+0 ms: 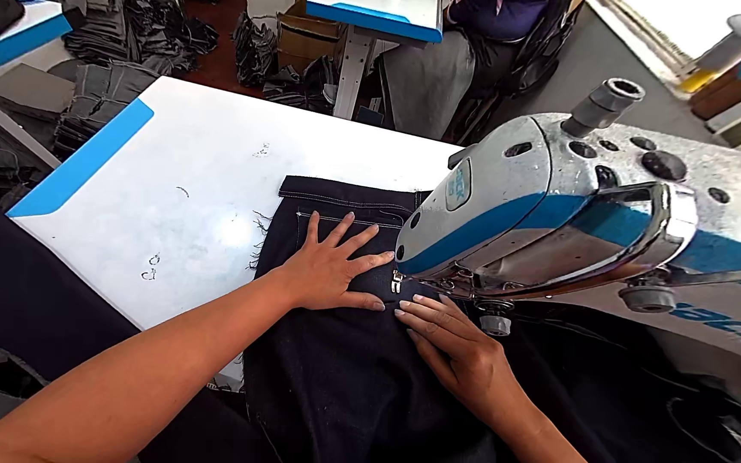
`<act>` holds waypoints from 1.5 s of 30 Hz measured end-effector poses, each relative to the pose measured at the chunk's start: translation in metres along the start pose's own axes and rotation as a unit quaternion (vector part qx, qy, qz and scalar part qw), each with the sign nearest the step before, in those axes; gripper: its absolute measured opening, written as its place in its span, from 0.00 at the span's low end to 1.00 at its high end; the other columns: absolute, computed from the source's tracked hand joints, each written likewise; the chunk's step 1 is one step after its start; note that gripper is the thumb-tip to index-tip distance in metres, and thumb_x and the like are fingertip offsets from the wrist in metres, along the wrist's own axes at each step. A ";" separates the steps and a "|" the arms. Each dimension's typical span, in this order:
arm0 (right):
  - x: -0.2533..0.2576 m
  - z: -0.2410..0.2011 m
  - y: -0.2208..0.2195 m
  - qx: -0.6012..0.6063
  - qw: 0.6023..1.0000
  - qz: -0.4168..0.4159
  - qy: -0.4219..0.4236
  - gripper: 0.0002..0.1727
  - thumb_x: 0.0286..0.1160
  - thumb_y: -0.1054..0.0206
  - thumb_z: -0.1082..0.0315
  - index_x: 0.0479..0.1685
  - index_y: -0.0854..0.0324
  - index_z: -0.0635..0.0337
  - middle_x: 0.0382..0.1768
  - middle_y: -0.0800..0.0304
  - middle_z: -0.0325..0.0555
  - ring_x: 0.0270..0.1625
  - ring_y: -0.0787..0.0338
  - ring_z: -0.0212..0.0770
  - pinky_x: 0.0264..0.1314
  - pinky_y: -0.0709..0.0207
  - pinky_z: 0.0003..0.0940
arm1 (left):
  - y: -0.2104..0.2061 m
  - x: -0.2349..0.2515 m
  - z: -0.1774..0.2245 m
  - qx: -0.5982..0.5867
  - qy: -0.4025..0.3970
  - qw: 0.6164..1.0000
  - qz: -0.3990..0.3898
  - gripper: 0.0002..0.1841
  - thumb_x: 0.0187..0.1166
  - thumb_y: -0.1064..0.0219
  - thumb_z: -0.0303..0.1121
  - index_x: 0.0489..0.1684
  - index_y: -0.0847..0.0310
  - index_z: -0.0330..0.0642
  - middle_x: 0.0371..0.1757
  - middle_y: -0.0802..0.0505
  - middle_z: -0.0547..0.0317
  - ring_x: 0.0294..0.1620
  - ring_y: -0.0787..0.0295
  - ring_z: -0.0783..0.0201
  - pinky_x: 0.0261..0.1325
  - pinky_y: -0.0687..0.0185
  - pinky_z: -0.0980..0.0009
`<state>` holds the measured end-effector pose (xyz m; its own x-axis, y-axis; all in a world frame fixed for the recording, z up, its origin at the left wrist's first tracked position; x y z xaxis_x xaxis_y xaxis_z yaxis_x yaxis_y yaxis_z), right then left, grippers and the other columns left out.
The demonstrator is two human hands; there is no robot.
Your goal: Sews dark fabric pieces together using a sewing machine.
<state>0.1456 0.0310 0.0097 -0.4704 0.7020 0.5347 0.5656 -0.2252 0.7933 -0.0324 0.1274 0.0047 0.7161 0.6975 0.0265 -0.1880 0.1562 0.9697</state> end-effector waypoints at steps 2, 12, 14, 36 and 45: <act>0.001 0.004 0.004 0.015 1.000 0.018 -0.013 0.17 0.82 0.40 0.64 0.51 0.05 0.56 0.58 0.03 0.42 0.70 0.10 0.39 0.81 0.24 0.41 | 0.002 0.004 -0.002 -0.004 -0.002 1.000 -0.005 0.43 0.75 0.53 0.77 0.92 0.41 0.72 0.97 0.48 0.53 0.96 0.68 0.33 0.78 0.82 0.15; 0.010 0.015 0.007 0.021 0.999 0.030 -0.019 0.16 0.80 0.39 0.65 0.46 0.04 0.58 0.54 0.02 0.43 0.66 0.08 0.37 0.72 0.19 0.30 | 0.005 0.011 -0.007 -0.001 0.004 1.000 -0.005 0.42 0.76 0.52 0.76 0.92 0.42 0.72 0.97 0.48 0.54 0.96 0.68 0.34 0.78 0.82 0.16; 0.010 0.015 0.007 0.019 0.999 0.031 -0.022 0.15 0.79 0.39 0.65 0.46 0.04 0.58 0.54 0.02 0.43 0.66 0.08 0.36 0.72 0.19 0.29 | 0.005 0.012 -0.008 -0.002 0.002 1.000 0.001 0.43 0.75 0.52 0.77 0.92 0.41 0.72 0.97 0.47 0.54 0.96 0.68 0.34 0.78 0.83 0.16; 0.008 0.032 0.026 0.042 0.990 0.109 -0.072 0.30 0.86 0.55 0.59 0.20 0.14 0.62 0.30 0.04 0.46 0.40 0.08 0.28 0.45 0.22 0.23 | 0.007 0.015 -0.011 -0.007 0.014 1.000 0.006 0.43 0.74 0.52 0.77 0.90 0.36 0.69 0.96 0.43 0.53 0.96 0.66 0.35 0.79 0.82 0.16; 0.013 0.038 0.025 0.054 0.985 0.125 -0.105 0.34 0.90 0.60 0.59 0.18 0.14 0.62 0.26 0.05 0.46 0.37 0.06 0.31 0.43 0.19 0.26 | 0.007 0.015 -0.011 0.007 0.011 1.000 0.005 0.43 0.75 0.54 0.77 0.90 0.36 0.67 0.96 0.42 0.54 0.96 0.66 0.35 0.79 0.81 0.16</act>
<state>0.1789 0.0601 0.0252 -0.1636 0.7608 0.6280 0.7197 -0.3434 0.6034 -0.0304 0.1460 0.0093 0.6991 0.7144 0.0300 -0.1854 0.1407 0.9725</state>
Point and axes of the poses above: each hand's wrist, its own x-axis towards the middle knuckle, its own y-axis out of the back of the hand, z = x × y, the point moved 7 cm from there along x, towards the middle knuckle
